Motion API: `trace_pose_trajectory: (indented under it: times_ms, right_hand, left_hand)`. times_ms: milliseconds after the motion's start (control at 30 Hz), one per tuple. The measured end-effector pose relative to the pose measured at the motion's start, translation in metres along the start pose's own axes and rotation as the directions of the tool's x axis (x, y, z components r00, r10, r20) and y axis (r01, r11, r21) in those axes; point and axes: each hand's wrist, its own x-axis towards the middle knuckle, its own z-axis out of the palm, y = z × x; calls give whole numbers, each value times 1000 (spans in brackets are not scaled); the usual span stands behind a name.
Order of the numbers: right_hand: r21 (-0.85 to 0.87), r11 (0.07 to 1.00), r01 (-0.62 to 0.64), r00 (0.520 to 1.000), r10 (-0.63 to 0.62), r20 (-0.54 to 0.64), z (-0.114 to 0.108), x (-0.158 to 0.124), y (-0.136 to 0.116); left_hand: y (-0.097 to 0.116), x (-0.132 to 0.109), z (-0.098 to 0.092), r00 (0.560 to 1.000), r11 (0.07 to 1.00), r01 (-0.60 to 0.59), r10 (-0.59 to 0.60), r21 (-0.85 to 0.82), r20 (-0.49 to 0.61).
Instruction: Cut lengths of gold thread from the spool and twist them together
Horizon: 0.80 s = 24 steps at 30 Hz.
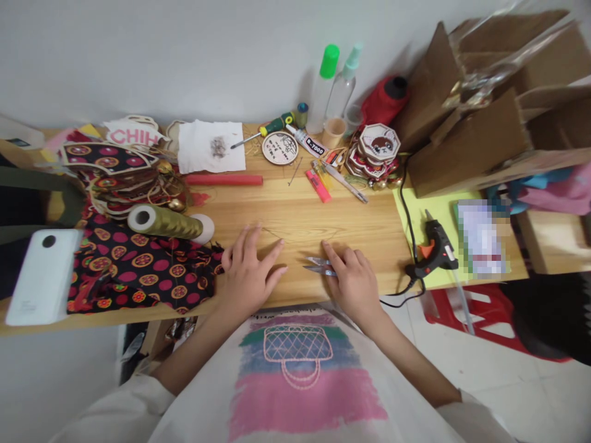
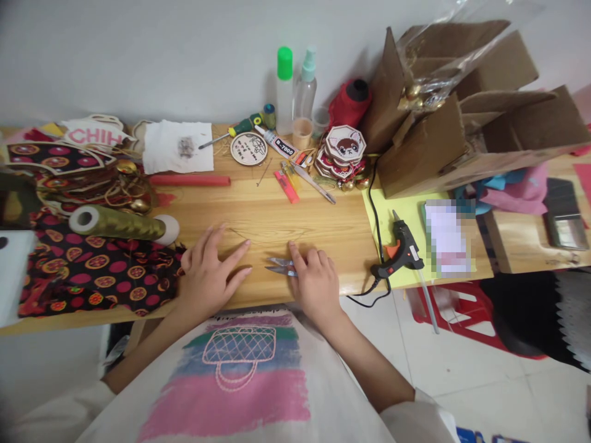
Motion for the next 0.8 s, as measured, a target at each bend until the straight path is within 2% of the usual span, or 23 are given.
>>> trace_pose_trajectory:
  times_ms: [800]
  right_hand:
    - [-21, 998, -54, 999, 54, -6, -2, 11, -4]
  left_hand:
    - [6, 10, 3, 993, 995, 100, -102, -29, -67]
